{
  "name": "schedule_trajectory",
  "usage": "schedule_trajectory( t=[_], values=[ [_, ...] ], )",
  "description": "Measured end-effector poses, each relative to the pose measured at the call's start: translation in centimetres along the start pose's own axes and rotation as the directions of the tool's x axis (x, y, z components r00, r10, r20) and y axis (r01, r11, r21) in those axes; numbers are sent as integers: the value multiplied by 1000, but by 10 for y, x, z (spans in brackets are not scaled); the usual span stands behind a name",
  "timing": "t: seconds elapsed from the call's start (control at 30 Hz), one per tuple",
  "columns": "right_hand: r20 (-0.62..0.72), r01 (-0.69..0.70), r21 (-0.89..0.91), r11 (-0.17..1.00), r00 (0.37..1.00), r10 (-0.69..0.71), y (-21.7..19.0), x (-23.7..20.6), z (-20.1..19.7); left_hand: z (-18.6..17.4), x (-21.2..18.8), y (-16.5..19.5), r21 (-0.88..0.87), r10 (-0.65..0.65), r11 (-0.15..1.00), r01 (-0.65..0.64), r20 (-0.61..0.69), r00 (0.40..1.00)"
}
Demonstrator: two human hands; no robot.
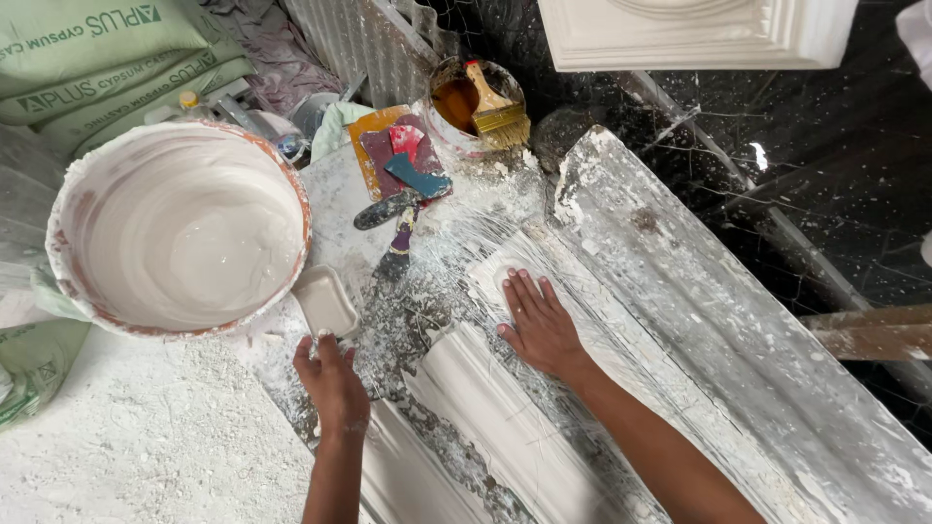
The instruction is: The person dips white fiberglass strands in a bucket and presses them along decorative plaster moldings laid on a workbench, smoothing the coating by hand. They then scoop plaster paste from a bowl and spread it over the molding surfaces, and finally mix plaster in the bowl.
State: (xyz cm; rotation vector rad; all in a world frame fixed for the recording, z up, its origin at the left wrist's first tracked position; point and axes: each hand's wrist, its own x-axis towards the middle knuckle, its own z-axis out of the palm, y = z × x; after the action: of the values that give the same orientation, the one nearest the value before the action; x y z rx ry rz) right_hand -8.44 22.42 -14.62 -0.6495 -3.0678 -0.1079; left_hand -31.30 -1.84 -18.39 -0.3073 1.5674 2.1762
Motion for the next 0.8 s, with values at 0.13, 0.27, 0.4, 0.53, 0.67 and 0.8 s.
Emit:
schedule_trajectory(
  t=[0.13,0.27,0.4,0.53,0.67,0.8],
  values=[
    [72,-7,-93,996,997,13,-2,25,-3,1,-18,0,89,185,979,-182,-30,982],
    [121,39,14,999,992,-40,3,35,-3,8,-52,-23,336,383,881,-333,-92,919],
    [159,-53,5,999,986,52,14,41,-1,47,-93,-70,155,448,854,-497,269,853],
    [175,-135,170,976,979,105,24,48,-1,91,-96,-103,92,326,899,-428,510,796],
    [176,-81,230,970,983,40,33,51,-3,105,-92,-112,106,415,823,-558,559,718],
    [119,-56,289,956,993,22,41,59,-2,100,-93,-114,183,423,761,-622,587,690]
  ],
)
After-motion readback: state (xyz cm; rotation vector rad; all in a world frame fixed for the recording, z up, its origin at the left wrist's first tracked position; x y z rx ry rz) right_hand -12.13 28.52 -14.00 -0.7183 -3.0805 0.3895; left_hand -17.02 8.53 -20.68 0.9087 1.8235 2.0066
